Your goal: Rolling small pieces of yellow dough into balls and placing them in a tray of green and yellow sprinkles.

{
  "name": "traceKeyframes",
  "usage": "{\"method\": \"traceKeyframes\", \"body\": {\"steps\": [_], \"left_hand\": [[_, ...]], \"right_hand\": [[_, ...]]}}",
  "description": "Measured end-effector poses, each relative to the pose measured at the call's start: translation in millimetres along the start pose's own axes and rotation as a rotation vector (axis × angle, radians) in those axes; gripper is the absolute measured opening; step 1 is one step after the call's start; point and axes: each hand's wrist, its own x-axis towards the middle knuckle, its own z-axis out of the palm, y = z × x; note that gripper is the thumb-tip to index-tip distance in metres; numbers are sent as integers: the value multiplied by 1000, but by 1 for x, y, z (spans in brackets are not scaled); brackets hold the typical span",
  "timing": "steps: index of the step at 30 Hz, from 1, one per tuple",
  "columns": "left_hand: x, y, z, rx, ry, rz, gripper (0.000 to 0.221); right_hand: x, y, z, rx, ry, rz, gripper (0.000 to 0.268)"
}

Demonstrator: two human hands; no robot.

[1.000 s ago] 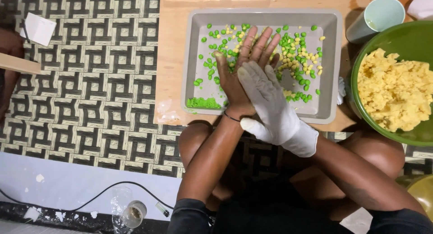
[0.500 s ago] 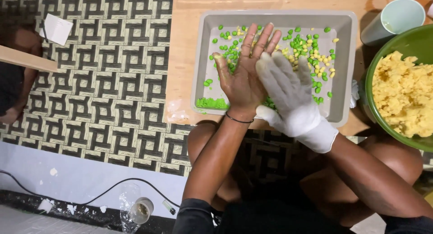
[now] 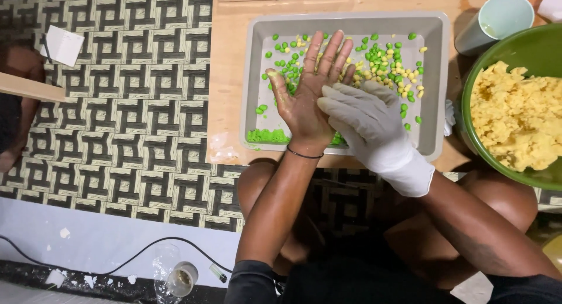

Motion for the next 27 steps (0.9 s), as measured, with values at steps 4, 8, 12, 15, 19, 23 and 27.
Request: {"method": "traceKeyframes", "body": {"steps": [4, 8, 12, 15, 19, 23, 27], "left_hand": [[0, -1, -12, -36, 15, 27, 103], [5, -1, -17, 0, 33, 68, 102], [8, -1, -38, 15, 35, 151, 98], [7, 2, -37, 21, 18, 186, 96], [5, 4, -30, 38, 79, 178, 96], [6, -1, -48, 63, 9, 202, 91], [10, -2, -60, 54, -104, 243, 88]], "right_hand": [[5, 11, -8, 242, 0, 19, 35], [1, 18, -21, 404, -4, 194, 32], [17, 26, -44, 366, -322, 412, 23], [15, 38, -38, 106, -223, 242, 20], [-8, 66, -9, -551, -556, 92, 24], [-28, 74, 25, -498, -504, 176, 14], [-40, 83, 41, -686, -411, 101, 15]]}}
